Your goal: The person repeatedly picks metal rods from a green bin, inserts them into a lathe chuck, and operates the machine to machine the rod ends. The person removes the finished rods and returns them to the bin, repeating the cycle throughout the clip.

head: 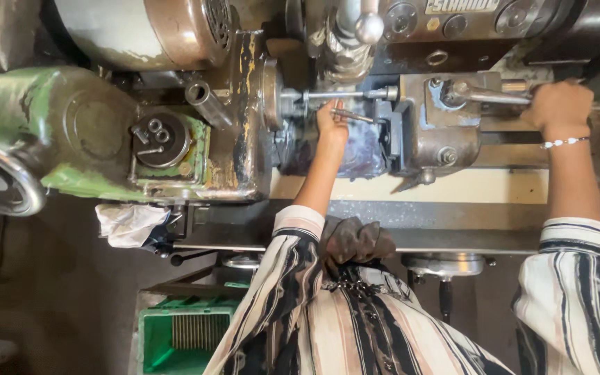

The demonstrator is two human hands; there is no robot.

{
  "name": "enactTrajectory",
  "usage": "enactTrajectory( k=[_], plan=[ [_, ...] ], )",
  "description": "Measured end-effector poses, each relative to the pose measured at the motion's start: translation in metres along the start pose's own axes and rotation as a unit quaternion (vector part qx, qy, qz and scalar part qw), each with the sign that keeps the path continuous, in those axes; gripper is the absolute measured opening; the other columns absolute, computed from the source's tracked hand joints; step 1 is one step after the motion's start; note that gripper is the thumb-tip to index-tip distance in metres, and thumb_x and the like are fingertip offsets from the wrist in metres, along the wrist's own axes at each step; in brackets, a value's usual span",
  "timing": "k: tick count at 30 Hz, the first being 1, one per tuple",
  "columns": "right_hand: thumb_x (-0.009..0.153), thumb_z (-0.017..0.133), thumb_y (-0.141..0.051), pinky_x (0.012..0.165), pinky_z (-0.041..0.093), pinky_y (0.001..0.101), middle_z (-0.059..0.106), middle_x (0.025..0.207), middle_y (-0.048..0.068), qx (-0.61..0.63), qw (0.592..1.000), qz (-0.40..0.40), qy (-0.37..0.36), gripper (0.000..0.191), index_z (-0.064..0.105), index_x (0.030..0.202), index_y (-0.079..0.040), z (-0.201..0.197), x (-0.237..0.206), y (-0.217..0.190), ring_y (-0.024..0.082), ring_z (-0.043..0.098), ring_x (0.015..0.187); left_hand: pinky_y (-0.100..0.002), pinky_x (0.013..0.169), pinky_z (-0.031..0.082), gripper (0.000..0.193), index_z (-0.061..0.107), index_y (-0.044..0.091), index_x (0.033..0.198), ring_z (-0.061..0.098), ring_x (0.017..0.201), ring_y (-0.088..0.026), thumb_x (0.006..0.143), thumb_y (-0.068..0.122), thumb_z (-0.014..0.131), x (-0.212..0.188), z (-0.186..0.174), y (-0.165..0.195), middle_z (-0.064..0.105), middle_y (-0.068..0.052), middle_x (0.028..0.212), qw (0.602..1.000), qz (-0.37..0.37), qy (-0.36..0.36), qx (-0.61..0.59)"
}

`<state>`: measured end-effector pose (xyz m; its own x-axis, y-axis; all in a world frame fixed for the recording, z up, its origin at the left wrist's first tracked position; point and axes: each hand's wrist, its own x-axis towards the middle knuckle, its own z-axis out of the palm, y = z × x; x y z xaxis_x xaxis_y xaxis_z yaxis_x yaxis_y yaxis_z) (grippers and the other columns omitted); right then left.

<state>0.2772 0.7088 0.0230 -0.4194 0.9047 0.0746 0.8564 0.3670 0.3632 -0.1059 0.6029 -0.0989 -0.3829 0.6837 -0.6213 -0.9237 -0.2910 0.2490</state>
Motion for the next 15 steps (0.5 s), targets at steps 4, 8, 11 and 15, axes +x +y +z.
enactTrajectory(
  k=[4, 8, 11, 15],
  plan=[
    [0.08, 0.081, -0.045, 0.074, 0.058, 0.0417, 0.08, 0.09, 0.017, 0.01, 0.997, 0.06, -0.053, 0.037, 0.083, 0.087, -0.009, 0.007, 0.011, -0.003, 0.033, 0.077, 0.085, -0.03, 0.066, 0.052, 0.018, 0.06, 0.009, 0.1, 0.062, 0.085, -0.018, 0.09, 0.013, 0.074, 0.012, 0.014, -0.002, 0.061, -0.004, 0.094, 0.999, 0.004, 0.007, -0.046],
    [0.079, 0.078, -0.035, 0.073, 0.057, 0.038, 0.079, 0.09, 0.019, 0.017, 0.991, 0.118, -0.059, 0.027, 0.083, 0.085, -0.009, 0.015, -0.025, -0.021, 0.034, 0.077, 0.084, -0.03, 0.066, 0.056, 0.013, 0.06, 0.006, 0.098, 0.061, 0.081, -0.018, 0.091, 0.011, 0.069, 0.019, 0.019, 0.004, 0.061, -0.004, 0.094, 0.999, 0.022, -0.02, -0.039],
    [0.086, 0.074, -0.03, 0.066, 0.057, 0.0397, 0.079, 0.084, 0.017, 0.014, 0.987, 0.152, -0.052, 0.023, 0.082, 0.083, -0.009, 0.016, -0.029, -0.024, 0.035, 0.078, 0.082, -0.031, 0.065, 0.053, 0.013, 0.064, 0.008, 0.1, 0.058, 0.077, -0.017, 0.092, 0.019, 0.068, 0.017, 0.015, 0.003, 0.06, -0.004, 0.092, 0.999, -0.018, -0.017, 0.046],
    [0.084, 0.077, -0.036, 0.072, 0.055, 0.0392, 0.078, 0.082, 0.015, -0.013, 0.995, 0.094, 0.022, 0.025, 0.081, 0.079, -0.011, 0.014, 0.001, -0.01, 0.032, 0.077, 0.082, -0.033, 0.072, 0.053, 0.01, 0.064, 0.016, 0.104, 0.059, 0.083, -0.016, 0.094, 0.018, 0.066, 0.006, 0.003, -0.009, 0.062, 0.0, 0.097, 1.0, 0.005, 0.007, 0.008]
  ],
)
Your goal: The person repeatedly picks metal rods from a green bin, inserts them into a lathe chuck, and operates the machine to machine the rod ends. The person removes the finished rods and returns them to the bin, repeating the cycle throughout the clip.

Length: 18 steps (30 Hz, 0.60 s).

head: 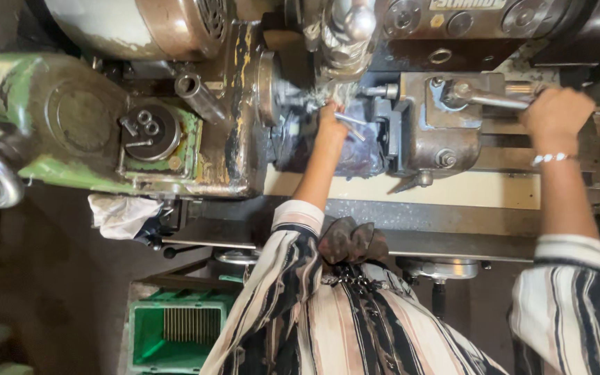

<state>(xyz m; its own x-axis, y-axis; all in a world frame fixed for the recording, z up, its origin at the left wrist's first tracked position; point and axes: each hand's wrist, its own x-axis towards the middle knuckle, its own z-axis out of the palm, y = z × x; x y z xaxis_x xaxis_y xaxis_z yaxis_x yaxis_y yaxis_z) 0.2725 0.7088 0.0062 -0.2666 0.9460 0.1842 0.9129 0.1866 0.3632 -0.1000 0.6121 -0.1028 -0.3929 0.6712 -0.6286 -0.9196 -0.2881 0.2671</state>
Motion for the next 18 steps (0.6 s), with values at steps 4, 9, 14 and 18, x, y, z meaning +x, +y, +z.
enactTrajectory(
  k=[4, 9, 14, 18],
  plan=[
    [0.075, 0.083, -0.039, 0.073, 0.054, 0.0378, 0.078, 0.078, 0.016, 0.015, 0.999, -0.004, -0.033, 0.031, 0.08, 0.074, -0.009, 0.0, 0.014, 0.002, 0.032, 0.076, 0.08, -0.036, 0.08, 0.052, 0.014, 0.065, 0.024, 0.109, 0.06, 0.089, -0.016, 0.097, 0.017, 0.064, -0.008, -0.01, -0.013, 0.064, 0.003, 0.103, 0.997, 0.042, 0.026, -0.053],
    [0.074, 0.083, -0.039, 0.071, 0.053, 0.037, 0.077, 0.076, 0.015, 0.014, 1.0, 0.015, -0.021, 0.03, 0.079, 0.072, -0.009, 0.005, 0.01, 0.003, 0.031, 0.075, 0.078, -0.041, 0.092, 0.054, 0.023, 0.067, 0.018, 0.118, 0.065, 0.103, -0.02, 0.095, 0.017, 0.073, -0.009, -0.016, -0.013, 0.068, 0.0, 0.109, 0.994, 0.069, 0.007, -0.079],
    [0.073, 0.084, -0.042, 0.073, 0.053, 0.0368, 0.077, 0.076, 0.014, 0.012, 1.0, 0.009, -0.011, 0.033, 0.079, 0.073, -0.01, 0.011, 0.011, 0.006, 0.03, 0.075, 0.077, -0.043, 0.095, 0.048, 0.029, 0.067, 0.024, 0.117, 0.06, 0.11, -0.02, 0.09, 0.018, 0.076, -0.005, -0.016, -0.003, 0.066, 0.003, 0.111, 0.995, 0.073, 0.036, -0.058],
    [0.073, 0.084, -0.044, 0.072, 0.053, 0.0369, 0.077, 0.079, 0.014, 0.01, 1.0, 0.015, -0.009, 0.034, 0.079, 0.073, -0.01, 0.017, 0.012, 0.007, 0.029, 0.075, 0.076, -0.047, 0.096, 0.051, 0.028, 0.069, 0.021, 0.116, 0.059, 0.113, -0.023, 0.09, 0.017, 0.076, -0.002, -0.014, 0.0, 0.066, 0.002, 0.116, 0.995, 0.075, 0.032, -0.056]
  ],
)
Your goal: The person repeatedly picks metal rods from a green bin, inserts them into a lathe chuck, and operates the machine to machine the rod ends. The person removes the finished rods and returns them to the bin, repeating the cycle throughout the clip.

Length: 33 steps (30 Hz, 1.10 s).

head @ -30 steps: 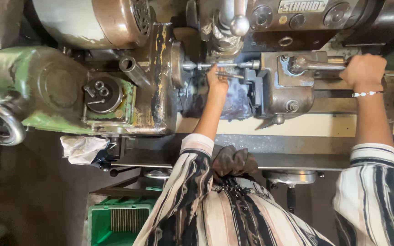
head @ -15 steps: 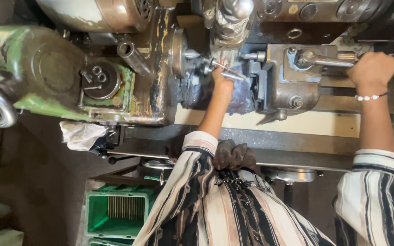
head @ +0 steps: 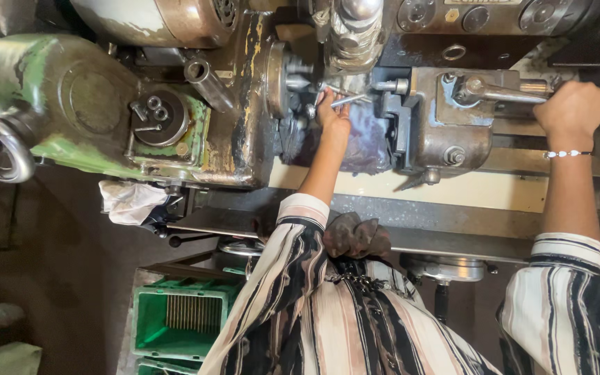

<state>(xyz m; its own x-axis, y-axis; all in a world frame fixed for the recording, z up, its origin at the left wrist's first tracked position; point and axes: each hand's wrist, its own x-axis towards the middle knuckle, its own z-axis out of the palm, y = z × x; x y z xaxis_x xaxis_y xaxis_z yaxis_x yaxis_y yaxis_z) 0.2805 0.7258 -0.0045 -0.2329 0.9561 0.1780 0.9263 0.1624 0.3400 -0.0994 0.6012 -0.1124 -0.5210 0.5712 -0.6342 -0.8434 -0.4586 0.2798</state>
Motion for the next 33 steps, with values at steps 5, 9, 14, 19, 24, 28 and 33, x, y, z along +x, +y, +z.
enactTrajectory(
  k=[5, 9, 14, 19, 24, 28, 33],
  plan=[
    [0.074, 0.085, -0.046, 0.073, 0.053, 0.0361, 0.077, 0.075, 0.014, 0.008, 1.0, 0.001, -0.013, 0.038, 0.08, 0.074, -0.009, 0.001, 0.001, 0.0, 0.029, 0.075, 0.076, -0.049, 0.093, 0.053, 0.027, 0.067, 0.024, 0.114, 0.06, 0.113, -0.025, 0.089, 0.018, 0.076, 0.002, -0.001, 0.001, 0.066, 0.003, 0.117, 1.0, -0.011, 0.009, -0.004],
    [0.075, 0.084, -0.046, 0.07, 0.054, 0.0367, 0.078, 0.078, 0.015, 0.009, 1.0, 0.006, -0.021, 0.037, 0.081, 0.076, -0.009, 0.0, 0.003, 0.0, 0.03, 0.075, 0.077, -0.049, 0.094, 0.053, 0.025, 0.067, 0.024, 0.114, 0.059, 0.114, -0.025, 0.091, 0.022, 0.076, 0.002, -0.004, 0.004, 0.065, 0.002, 0.117, 1.0, -0.019, 0.0, -0.003],
    [0.074, 0.084, -0.044, 0.073, 0.054, 0.0367, 0.079, 0.085, 0.016, 0.01, 1.0, 0.004, -0.026, 0.036, 0.082, 0.078, -0.009, -0.001, 0.003, 0.0, 0.03, 0.076, 0.08, -0.045, 0.092, 0.051, 0.023, 0.067, 0.023, 0.115, 0.058, 0.115, -0.025, 0.094, 0.022, 0.076, -0.003, -0.003, -0.003, 0.064, 0.002, 0.115, 0.999, 0.04, 0.018, 0.019],
    [0.076, 0.083, -0.042, 0.073, 0.054, 0.0371, 0.079, 0.081, 0.016, 0.011, 0.999, 0.011, -0.028, 0.034, 0.082, 0.077, -0.009, -0.001, 0.002, -0.002, 0.03, 0.076, 0.079, -0.044, 0.086, 0.05, 0.021, 0.067, 0.022, 0.112, 0.063, 0.115, -0.025, 0.092, 0.022, 0.074, -0.001, 0.005, -0.011, 0.068, 0.001, 0.115, 0.996, 0.072, 0.051, 0.03],
    [0.075, 0.084, -0.043, 0.072, 0.054, 0.0366, 0.078, 0.083, 0.016, 0.011, 1.0, 0.019, -0.023, 0.034, 0.081, 0.076, -0.009, -0.001, 0.002, -0.003, 0.03, 0.076, 0.079, -0.041, 0.077, 0.055, 0.02, 0.07, 0.017, 0.11, 0.067, 0.106, -0.027, 0.091, 0.021, 0.078, 0.011, 0.013, 0.003, 0.069, -0.003, 0.108, 0.994, 0.067, 0.092, 0.004],
    [0.075, 0.083, -0.041, 0.073, 0.054, 0.0369, 0.078, 0.08, 0.016, 0.019, 0.999, 0.012, -0.024, 0.032, 0.081, 0.076, -0.009, 0.0, 0.004, -0.002, 0.03, 0.075, 0.079, -0.038, 0.074, 0.055, 0.019, 0.067, 0.02, 0.109, 0.065, 0.095, -0.021, 0.093, 0.025, 0.076, 0.016, 0.01, 0.012, 0.066, -0.001, 0.104, 0.996, 0.039, 0.075, 0.022],
    [0.076, 0.083, -0.042, 0.071, 0.054, 0.0366, 0.077, 0.077, 0.016, 0.012, 1.0, 0.0, -0.006, 0.033, 0.081, 0.075, -0.009, -0.001, -0.001, -0.002, 0.031, 0.075, 0.077, -0.038, 0.073, 0.055, 0.019, 0.066, 0.023, 0.107, 0.066, 0.089, -0.02, 0.093, 0.033, 0.075, 0.016, 0.009, 0.014, 0.067, 0.0, 0.1, 0.998, -0.017, 0.057, -0.003]
  ],
)
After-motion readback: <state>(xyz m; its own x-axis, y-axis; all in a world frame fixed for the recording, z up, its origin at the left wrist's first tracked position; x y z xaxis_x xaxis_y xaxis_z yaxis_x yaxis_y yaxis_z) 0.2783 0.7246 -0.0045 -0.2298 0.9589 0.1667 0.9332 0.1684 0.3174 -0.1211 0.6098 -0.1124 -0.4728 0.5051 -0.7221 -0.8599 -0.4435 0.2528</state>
